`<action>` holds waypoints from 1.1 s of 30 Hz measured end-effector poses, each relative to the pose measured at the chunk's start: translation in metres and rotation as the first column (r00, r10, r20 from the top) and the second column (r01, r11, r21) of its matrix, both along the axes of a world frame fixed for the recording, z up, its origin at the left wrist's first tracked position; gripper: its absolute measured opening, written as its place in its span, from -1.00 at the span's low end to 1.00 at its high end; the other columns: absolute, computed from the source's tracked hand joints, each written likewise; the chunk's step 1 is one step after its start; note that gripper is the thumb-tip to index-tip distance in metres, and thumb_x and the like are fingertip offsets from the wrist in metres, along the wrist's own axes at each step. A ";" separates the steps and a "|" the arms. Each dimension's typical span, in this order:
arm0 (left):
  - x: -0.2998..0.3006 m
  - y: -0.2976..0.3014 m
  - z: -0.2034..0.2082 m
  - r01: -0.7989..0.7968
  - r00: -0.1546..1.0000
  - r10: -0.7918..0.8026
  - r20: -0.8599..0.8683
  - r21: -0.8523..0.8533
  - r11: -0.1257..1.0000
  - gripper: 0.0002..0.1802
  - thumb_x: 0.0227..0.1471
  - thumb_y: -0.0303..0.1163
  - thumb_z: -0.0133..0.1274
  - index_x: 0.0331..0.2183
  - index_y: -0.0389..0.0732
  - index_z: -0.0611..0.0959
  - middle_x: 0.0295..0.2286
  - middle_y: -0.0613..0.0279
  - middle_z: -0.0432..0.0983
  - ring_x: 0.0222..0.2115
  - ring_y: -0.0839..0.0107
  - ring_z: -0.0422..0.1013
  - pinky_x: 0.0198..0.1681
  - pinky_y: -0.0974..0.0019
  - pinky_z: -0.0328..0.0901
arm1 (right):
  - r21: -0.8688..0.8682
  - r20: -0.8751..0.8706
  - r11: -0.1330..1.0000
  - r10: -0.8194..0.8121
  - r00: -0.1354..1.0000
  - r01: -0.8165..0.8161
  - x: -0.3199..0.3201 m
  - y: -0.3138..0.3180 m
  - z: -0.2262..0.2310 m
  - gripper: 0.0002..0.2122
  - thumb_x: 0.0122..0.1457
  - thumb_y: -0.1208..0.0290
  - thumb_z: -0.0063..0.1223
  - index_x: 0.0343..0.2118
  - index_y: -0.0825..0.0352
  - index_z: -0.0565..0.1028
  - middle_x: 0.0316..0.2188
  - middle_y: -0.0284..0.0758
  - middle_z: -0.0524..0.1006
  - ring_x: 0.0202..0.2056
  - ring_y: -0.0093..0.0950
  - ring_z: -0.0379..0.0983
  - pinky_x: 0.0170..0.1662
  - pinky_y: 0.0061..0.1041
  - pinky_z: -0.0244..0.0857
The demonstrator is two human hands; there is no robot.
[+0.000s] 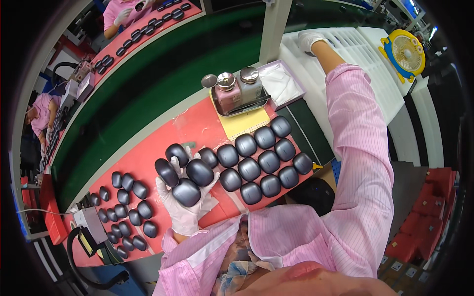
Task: Inspecting and sorting dome-shaped electronic components into white plastic trays on an assembly line.
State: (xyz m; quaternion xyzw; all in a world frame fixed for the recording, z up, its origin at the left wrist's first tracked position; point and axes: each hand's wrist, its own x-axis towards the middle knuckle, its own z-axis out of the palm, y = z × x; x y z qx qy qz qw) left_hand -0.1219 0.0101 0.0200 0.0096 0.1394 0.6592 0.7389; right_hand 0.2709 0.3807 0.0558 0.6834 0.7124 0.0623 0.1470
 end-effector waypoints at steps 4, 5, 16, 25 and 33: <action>-0.009 -0.010 0.003 -0.030 0.999 0.030 0.012 -0.006 1.000 -0.40 -0.05 0.04 0.06 0.00 -0.03 0.49 0.16 0.28 0.11 0.15 0.23 0.08 0.09 -0.48 -0.14 | -0.082 -0.204 0.989 -0.134 0.970 0.119 -0.002 -0.026 0.025 -0.74 -0.07 0.37 0.05 -0.34 0.42 0.56 -0.34 -0.11 0.55 -0.38 -0.27 0.51 -0.29 -0.35 0.37; -0.011 -0.015 0.009 -0.039 0.999 0.039 -0.010 -0.003 0.999 -0.40 -0.05 0.04 0.06 0.00 -0.03 0.48 0.16 0.27 0.11 0.15 0.23 0.08 0.09 -0.48 -0.14 | -0.138 -0.387 0.971 -0.235 0.892 0.197 -0.005 -0.039 0.035 -0.73 -0.06 0.35 0.08 -0.33 0.43 0.55 -0.38 -0.15 0.56 -0.45 -0.34 0.51 -0.34 -0.39 0.36; -0.021 -0.043 0.009 0.068 0.998 -0.068 0.017 0.010 0.998 -0.43 -0.04 0.09 0.02 -0.02 0.04 0.51 0.17 0.31 0.11 0.18 0.27 0.04 0.08 -0.43 -0.11 | 0.031 -0.974 0.993 0.055 0.222 -0.111 -0.058 -0.250 0.100 -0.69 0.10 0.28 0.10 -0.23 0.45 0.46 -0.51 -0.39 0.47 -0.59 -0.69 0.36 -0.50 -0.71 0.25; -0.027 -0.074 0.018 0.023 0.997 -0.023 0.067 0.000 1.000 -0.42 -0.07 0.04 0.08 -0.05 -0.07 0.54 0.13 0.21 0.16 0.13 0.17 0.10 0.05 -0.52 -0.09 | -0.144 -0.985 0.962 -0.116 0.130 -0.230 -0.097 -0.310 0.107 -0.62 0.06 0.26 0.12 -0.16 0.45 0.46 -0.43 -0.37 0.51 -0.54 -0.74 0.37 -0.48 -0.80 0.24; -0.046 -0.096 0.010 -0.025 0.995 0.028 0.098 -0.034 0.999 -0.44 -0.06 0.04 0.08 -0.07 -0.09 0.55 0.13 0.20 0.16 0.15 0.16 0.06 0.03 -0.52 -0.07 | -0.220 -0.975 0.938 -0.211 0.064 -0.266 -0.132 -0.327 0.088 -0.65 0.09 0.31 0.07 -0.14 0.46 0.44 -0.41 -0.36 0.52 -0.61 -0.77 0.34 -0.56 -0.82 0.21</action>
